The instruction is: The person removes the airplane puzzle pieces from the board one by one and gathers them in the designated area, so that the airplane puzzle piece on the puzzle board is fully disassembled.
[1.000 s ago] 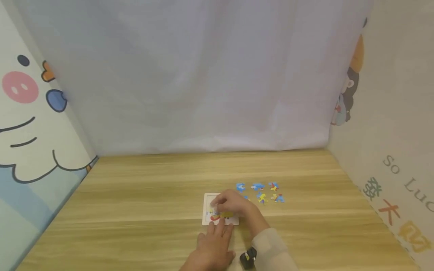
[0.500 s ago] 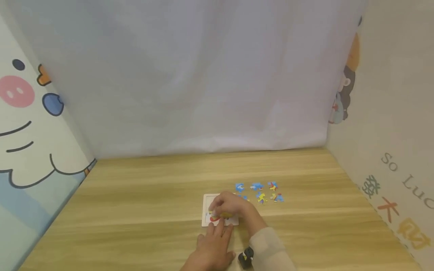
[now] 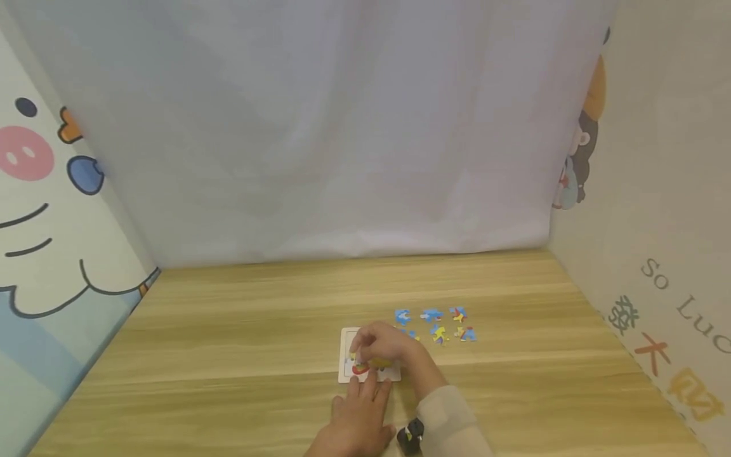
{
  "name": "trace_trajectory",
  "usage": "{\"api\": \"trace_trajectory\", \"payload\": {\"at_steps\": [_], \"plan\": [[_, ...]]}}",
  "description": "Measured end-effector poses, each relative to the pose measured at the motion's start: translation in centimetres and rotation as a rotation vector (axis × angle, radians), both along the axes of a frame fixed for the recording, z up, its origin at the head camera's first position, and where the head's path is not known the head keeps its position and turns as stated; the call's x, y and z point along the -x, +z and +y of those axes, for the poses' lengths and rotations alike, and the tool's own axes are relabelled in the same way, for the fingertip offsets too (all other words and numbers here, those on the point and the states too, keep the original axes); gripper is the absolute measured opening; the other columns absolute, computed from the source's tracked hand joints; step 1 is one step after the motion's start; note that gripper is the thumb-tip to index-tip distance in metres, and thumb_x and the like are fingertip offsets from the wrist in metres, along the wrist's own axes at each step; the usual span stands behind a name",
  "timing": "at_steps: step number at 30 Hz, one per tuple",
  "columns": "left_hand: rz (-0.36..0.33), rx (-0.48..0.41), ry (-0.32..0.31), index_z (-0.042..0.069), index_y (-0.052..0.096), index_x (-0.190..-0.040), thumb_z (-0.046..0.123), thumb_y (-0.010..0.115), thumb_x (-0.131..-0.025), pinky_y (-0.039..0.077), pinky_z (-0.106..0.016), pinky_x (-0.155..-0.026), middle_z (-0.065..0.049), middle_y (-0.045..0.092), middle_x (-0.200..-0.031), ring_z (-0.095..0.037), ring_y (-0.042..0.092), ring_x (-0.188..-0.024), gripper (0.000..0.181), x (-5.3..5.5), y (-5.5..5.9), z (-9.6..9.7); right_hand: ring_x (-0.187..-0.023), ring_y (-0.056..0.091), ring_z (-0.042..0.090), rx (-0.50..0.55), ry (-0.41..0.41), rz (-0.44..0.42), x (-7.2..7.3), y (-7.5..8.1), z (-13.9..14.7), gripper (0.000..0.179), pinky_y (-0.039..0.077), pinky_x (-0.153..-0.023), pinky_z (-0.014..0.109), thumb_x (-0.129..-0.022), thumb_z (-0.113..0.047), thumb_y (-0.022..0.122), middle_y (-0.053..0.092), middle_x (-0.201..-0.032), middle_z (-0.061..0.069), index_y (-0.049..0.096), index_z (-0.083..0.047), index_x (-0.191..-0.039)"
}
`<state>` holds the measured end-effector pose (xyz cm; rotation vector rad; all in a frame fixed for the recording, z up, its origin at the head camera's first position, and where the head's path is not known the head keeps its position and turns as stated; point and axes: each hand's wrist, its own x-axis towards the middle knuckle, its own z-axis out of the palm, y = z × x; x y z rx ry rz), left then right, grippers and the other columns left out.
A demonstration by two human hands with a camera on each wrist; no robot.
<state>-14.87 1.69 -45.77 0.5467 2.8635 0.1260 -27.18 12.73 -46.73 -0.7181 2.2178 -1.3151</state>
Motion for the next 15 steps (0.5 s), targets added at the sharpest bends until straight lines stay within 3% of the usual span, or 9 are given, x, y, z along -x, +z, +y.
{"api": "trace_trajectory", "payload": {"at_steps": [9,15], "plan": [[-0.017,0.006,0.007,0.012,0.041,-0.140,0.049,0.064,-0.081,0.041,-0.059,-0.081,-0.012,0.030,-0.146,-0.039,0.031,-0.126,0.073,0.14,0.13,-0.06,-0.069,0.064,0.020,0.110,0.027,-0.102,-0.14,-0.01,-0.73,0.020,0.051,-0.064,0.029,-0.076,0.013,0.060,0.063,-0.073,0.009,0.058,0.005,-0.094],[-0.052,-0.004,0.012,0.013,0.040,-0.141,0.049,0.064,-0.082,0.041,-0.060,-0.082,-0.012,0.030,-0.146,-0.040,0.031,-0.126,0.073,0.19,0.27,0.01,-0.058,0.052,0.014,0.090,-0.033,-0.039,-0.22,0.35,-0.53,0.021,0.040,-0.052,0.025,-0.076,0.008,0.059,0.058,-0.067,0.004,0.061,0.002,-0.097]]}}
